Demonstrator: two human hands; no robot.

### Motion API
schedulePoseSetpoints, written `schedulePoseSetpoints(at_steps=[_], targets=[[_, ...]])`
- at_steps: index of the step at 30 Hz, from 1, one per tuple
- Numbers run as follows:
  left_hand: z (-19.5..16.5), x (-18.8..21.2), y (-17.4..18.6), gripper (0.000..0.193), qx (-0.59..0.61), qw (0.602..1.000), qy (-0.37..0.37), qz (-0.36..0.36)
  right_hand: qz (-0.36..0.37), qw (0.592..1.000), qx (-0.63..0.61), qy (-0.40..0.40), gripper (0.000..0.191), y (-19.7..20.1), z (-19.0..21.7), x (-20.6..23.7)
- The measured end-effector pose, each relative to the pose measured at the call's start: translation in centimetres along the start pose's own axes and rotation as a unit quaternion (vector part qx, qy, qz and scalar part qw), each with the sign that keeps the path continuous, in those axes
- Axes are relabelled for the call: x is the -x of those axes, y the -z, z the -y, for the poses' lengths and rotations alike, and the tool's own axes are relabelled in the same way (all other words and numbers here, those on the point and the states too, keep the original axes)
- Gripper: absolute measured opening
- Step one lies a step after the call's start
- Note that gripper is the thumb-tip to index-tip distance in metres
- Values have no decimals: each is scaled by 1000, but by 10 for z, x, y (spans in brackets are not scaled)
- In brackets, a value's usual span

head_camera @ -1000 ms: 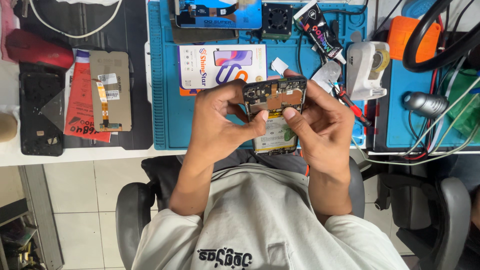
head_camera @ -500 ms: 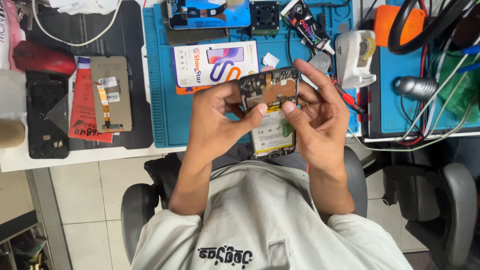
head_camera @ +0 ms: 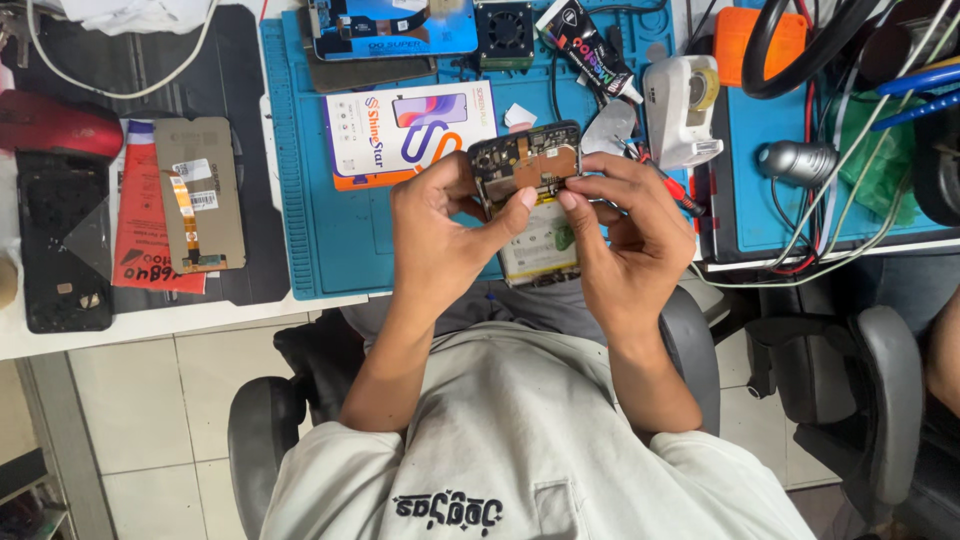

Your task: The person works on a disassembled smartphone on a blue repair mat, cutting strips of adhesive tape with scissors and pressing tape onto the phone frame. They then lift the phone, use a metal pry tool to work around the internal components, and peel the battery out of the phone body by hand.

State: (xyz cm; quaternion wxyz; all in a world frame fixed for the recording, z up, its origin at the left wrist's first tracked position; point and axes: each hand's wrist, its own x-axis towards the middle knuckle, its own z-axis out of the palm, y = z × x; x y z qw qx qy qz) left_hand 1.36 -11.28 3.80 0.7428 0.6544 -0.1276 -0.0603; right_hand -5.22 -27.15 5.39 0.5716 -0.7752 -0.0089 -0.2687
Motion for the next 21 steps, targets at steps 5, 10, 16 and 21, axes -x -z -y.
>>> schedulePoseSetpoints(at_steps=[5,10,16,21], targets=[[6,-2,-1,27,40,999,-20,4,-24,996,-80,-32,17,-5,-4,4],[19,-6,-3,28,72,997,-33,-11,-25,995,-89,-40,18,-12,-7,2],[26,-11,0,40,109,994,-22,-12,-2,999,-45,-24,15,-18,-9,-4],[25,-15,3,41,106,994,-5,-26,4,1000,-17,-16,16,-23,-13,-7]])
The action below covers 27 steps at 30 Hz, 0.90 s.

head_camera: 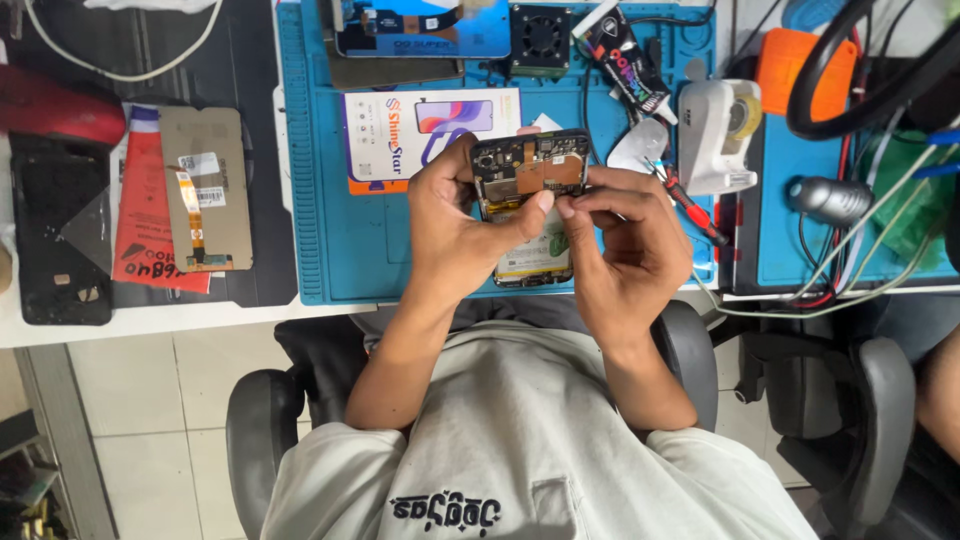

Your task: The person works on a disassembled smartphone on a blue repair mat, cutting strips of adhesive tape with scissors and pressing tape onto the phone frame. They then lift the phone, use a metal pry tool to work around the internal components, and peel the battery out of the phone body by hand.

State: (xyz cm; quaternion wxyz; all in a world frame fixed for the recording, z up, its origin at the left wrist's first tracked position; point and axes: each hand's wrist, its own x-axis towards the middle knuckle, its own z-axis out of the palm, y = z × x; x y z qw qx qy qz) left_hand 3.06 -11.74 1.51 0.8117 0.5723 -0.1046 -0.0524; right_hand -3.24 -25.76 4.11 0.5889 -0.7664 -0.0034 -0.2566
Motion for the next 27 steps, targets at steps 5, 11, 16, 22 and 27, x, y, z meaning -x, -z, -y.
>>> schedulePoseSetpoints(at_steps=[5,11,16,22,27], targets=[[-2,-3,5,37,29,1000,8,-9,12,999,-33,-31,18,-4,-5,-5],[1,-4,14,19,-3,1000,3,-21,13,989,-106,-103,22,-7,-12,-15],[1,-7,13,11,-37,997,14,-69,45,979,-127,-154,33,-4,-19,-26],[-8,-8,11,14,-61,997,-7,-42,37,973,-143,-180,24,-3,-31,-33],[-14,-13,13,13,-83,995,-40,-36,44,975,-158,-151,21,-2,-30,-27]])
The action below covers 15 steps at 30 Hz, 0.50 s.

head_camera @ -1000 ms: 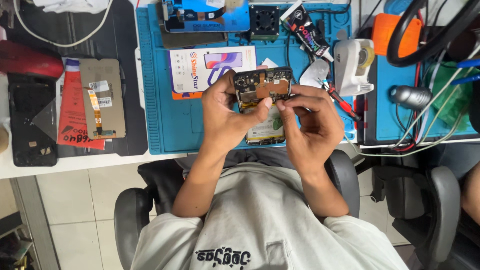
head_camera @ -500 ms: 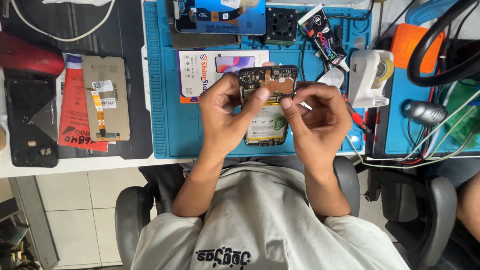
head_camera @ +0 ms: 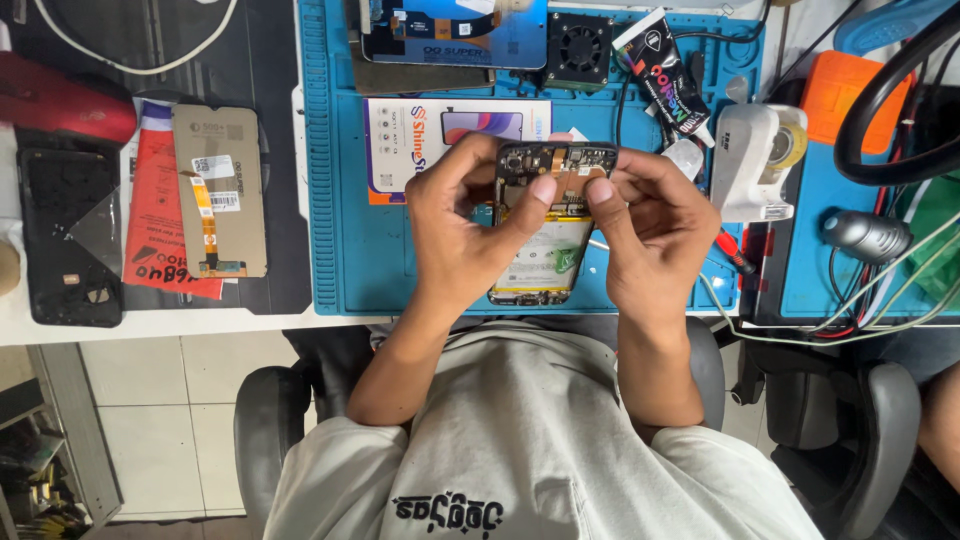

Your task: The person works on a disassembled smartphone on a blue repair mat, cutting strips of adhesive tape with scissors and pressing tape onto the phone frame. They then lift the phone, use a metal pry tool to work around the internal components, and peel the battery out of the phone body by hand.

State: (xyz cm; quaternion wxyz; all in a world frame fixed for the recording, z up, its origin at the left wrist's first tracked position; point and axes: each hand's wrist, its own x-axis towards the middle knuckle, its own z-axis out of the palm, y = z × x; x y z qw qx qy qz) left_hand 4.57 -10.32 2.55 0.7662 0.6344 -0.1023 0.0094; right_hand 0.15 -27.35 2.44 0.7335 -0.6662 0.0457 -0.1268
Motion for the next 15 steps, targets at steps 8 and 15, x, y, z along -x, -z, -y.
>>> schedulePoseSetpoints(at_steps=[8,15], targets=[[5,-5,-12,10,48,998,18,-31,-10,999,27,19,22,0,-1,7],[8,0,-14,12,8,999,3,-53,-10,999,31,19,22,2,-4,9]])
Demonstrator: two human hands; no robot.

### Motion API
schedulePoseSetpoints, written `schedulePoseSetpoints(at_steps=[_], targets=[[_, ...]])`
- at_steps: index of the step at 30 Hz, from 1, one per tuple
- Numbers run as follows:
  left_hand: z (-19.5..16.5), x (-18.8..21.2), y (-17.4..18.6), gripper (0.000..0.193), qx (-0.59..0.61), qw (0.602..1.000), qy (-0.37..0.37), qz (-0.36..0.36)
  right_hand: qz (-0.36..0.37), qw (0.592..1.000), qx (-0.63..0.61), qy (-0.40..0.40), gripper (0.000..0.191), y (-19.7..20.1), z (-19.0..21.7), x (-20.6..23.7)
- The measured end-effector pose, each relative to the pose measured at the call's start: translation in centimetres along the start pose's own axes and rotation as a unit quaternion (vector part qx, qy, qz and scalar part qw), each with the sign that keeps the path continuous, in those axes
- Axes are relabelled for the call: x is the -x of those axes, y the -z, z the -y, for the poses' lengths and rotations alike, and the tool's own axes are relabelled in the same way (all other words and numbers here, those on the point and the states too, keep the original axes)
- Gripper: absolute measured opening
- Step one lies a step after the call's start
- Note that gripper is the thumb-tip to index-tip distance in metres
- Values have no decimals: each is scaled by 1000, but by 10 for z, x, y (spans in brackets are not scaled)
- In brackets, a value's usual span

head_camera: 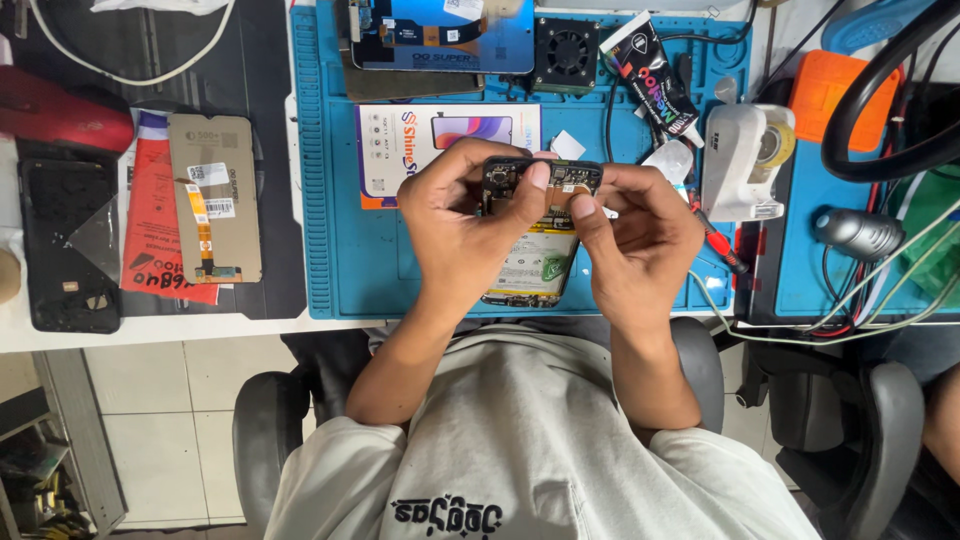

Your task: The person works on a disassembled smartphone on a blue repair mat, cutting strips of adhesive tape with scissors and pressing tape onto the phone frame. They then lift the phone, use a metal pry tool to work around the internal components, and peel the battery out of the phone body by hand.

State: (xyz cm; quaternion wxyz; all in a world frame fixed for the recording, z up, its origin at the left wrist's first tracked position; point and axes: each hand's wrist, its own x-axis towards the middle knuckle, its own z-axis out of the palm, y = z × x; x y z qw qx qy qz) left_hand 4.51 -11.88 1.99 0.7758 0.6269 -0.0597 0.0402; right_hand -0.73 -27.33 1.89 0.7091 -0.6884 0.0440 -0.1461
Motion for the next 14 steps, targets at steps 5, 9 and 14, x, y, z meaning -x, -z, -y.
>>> schedulePoseSetpoints(at_steps=[5,9,14], targets=[[-3,3,-2,11,26,1000,0,-9,14,999,3,32,19,1,1,-5],[-3,5,1,14,58,998,12,21,13,999,15,37,15,3,0,-7],[0,6,12,22,101,990,51,86,9,1000,15,15,10,16,-6,-10]])
